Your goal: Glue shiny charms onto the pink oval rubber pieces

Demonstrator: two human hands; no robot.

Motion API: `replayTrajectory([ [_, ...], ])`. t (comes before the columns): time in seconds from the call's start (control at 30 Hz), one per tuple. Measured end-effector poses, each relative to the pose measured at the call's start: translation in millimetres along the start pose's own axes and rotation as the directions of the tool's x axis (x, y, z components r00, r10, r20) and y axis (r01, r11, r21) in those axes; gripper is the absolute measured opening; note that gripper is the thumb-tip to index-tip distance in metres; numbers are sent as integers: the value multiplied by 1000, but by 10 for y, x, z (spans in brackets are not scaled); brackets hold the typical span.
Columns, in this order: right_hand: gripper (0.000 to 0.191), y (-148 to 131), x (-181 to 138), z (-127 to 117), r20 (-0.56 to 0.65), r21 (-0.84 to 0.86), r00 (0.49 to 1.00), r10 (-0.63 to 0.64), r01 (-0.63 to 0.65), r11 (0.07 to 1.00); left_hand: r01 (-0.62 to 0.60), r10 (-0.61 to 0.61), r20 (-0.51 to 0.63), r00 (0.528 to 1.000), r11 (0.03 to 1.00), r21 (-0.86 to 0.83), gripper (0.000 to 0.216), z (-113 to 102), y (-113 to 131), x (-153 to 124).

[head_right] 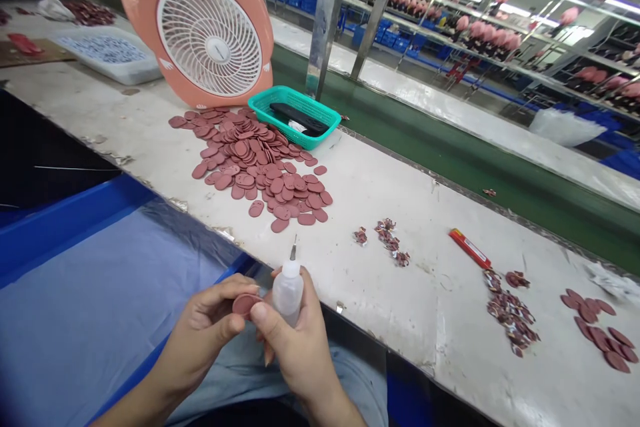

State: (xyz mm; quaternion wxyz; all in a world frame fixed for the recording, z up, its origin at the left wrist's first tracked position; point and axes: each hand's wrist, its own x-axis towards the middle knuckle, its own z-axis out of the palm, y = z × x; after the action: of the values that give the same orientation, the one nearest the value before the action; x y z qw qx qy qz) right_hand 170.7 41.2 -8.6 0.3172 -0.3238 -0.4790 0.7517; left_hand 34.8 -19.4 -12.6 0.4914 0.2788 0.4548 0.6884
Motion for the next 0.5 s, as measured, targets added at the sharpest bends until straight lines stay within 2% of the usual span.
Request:
replayTrajectory([
  [0.07, 59, 32, -88, -74, -21, -81, 999, 26, -28, 996, 38, -41, -50, 998, 997, -64, 25, -6, -12, -19],
  [0.13, 56, 13, -192, -176, -53, -272, 999, -7, -8, 962, 106, -122, -104, 987, 983, -148, 27, -9, -7, -45],
  [0.23, 40, -119, -327, -354, -87, -611, 979, -187, 96, 786, 204, -248, -146, 958, 943, -263, 27, -17, 7, -70],
  [0.3, 36, -250, -382, -472, -49, -728, 956, -288, 163, 666, 242, -302, -173, 938, 922, -301, 28, -23, 6, -74],
  [0.37, 35, -367, -418, -575, -11, -768, 941, -337, 208, 605, 275, -348, -185, 919, 902, -332, 30, -22, 0, -77],
  [0.43, 35, -424, -451, -644, -51, -740, 915, -400, 234, 630, 299, -382, -188, 905, 884, -359, 35, -8, -3, -89],
  [0.5, 39, -401, -491, -660, -135, -618, 878, -459, 288, 732, 329, -412, -169, 895, 867, -374, 39, 20, 4, -110],
])
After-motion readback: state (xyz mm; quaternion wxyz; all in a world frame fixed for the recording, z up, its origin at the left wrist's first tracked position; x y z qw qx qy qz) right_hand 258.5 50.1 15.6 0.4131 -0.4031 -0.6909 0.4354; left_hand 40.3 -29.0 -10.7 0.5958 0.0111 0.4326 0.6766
